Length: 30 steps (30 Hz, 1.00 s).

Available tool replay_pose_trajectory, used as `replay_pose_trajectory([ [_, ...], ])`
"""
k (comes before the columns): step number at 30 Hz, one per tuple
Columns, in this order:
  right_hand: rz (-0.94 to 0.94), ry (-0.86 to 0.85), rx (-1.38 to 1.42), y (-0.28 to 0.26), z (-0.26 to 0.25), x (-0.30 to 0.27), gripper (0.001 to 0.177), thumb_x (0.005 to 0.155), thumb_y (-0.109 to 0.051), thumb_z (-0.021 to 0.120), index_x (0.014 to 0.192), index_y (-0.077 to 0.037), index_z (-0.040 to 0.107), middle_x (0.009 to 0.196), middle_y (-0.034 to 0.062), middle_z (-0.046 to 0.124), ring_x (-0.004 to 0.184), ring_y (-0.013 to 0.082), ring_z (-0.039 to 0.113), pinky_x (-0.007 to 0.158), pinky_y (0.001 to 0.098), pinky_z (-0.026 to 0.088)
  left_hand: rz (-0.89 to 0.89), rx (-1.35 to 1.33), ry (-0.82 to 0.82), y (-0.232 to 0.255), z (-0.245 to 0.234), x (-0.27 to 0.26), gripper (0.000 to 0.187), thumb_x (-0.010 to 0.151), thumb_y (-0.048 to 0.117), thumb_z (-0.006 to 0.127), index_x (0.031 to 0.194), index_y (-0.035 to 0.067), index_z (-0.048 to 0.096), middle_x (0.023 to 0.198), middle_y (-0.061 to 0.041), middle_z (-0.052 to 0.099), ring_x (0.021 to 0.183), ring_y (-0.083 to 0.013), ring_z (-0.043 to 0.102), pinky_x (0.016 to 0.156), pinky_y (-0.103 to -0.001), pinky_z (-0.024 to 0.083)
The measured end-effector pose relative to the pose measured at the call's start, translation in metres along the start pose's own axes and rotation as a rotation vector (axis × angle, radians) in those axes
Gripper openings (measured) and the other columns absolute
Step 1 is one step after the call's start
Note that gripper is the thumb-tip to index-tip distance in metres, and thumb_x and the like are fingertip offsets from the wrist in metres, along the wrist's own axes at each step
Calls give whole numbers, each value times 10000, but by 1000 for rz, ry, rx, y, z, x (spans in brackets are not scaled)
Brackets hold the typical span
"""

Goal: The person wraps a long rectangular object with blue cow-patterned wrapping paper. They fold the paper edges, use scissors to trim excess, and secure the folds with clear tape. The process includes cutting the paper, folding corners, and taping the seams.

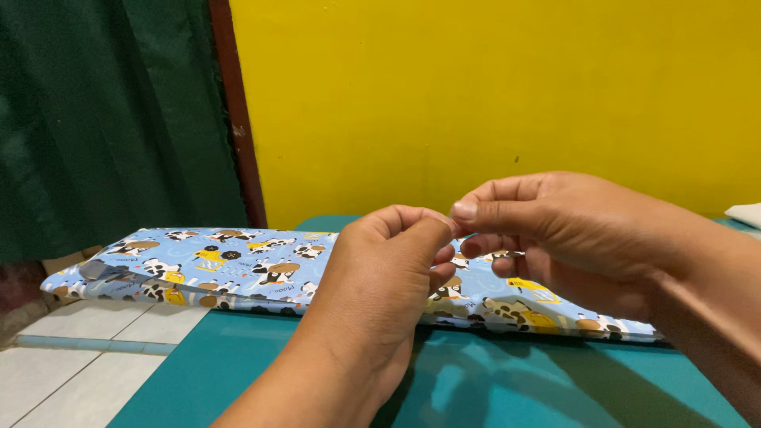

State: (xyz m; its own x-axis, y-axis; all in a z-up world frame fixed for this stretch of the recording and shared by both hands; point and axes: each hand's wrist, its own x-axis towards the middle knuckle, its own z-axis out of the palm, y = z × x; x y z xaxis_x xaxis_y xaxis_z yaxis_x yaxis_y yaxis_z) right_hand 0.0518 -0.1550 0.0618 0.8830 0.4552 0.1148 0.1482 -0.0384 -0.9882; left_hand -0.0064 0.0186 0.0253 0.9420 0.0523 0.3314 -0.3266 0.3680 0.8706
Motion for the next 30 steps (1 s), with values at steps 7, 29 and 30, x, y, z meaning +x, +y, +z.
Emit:
replay_pose_trajectory([
  [7,-9,90,-28,1,3,5,272,977,-245,699,974,27,720,920,100,698,879,192,598,752,359,472,-99,2,79,4,0,-8,182,862,147,667,884,-34,664,773,-72,625,682,-141,576,663,-258,501],
  [29,81,161,-448,4,14,10,309,934,-309,745,1051,-23,747,914,92,711,861,207,495,821,351,423,-204,376,366,31,-30,-35,249,975,89,598,1180,-16,692,1023,-159,702,874,-288,680,785,-448,548],
  [30,119,159,-506,6,16,10,319,939,-318,754,1050,-18,753,894,102,700,844,219,474,809,356,413,-92,575,333,25,-35,-32,261,946,85,649,1179,26,750,1027,-145,733,873,-309,700,771,-473,535],
])
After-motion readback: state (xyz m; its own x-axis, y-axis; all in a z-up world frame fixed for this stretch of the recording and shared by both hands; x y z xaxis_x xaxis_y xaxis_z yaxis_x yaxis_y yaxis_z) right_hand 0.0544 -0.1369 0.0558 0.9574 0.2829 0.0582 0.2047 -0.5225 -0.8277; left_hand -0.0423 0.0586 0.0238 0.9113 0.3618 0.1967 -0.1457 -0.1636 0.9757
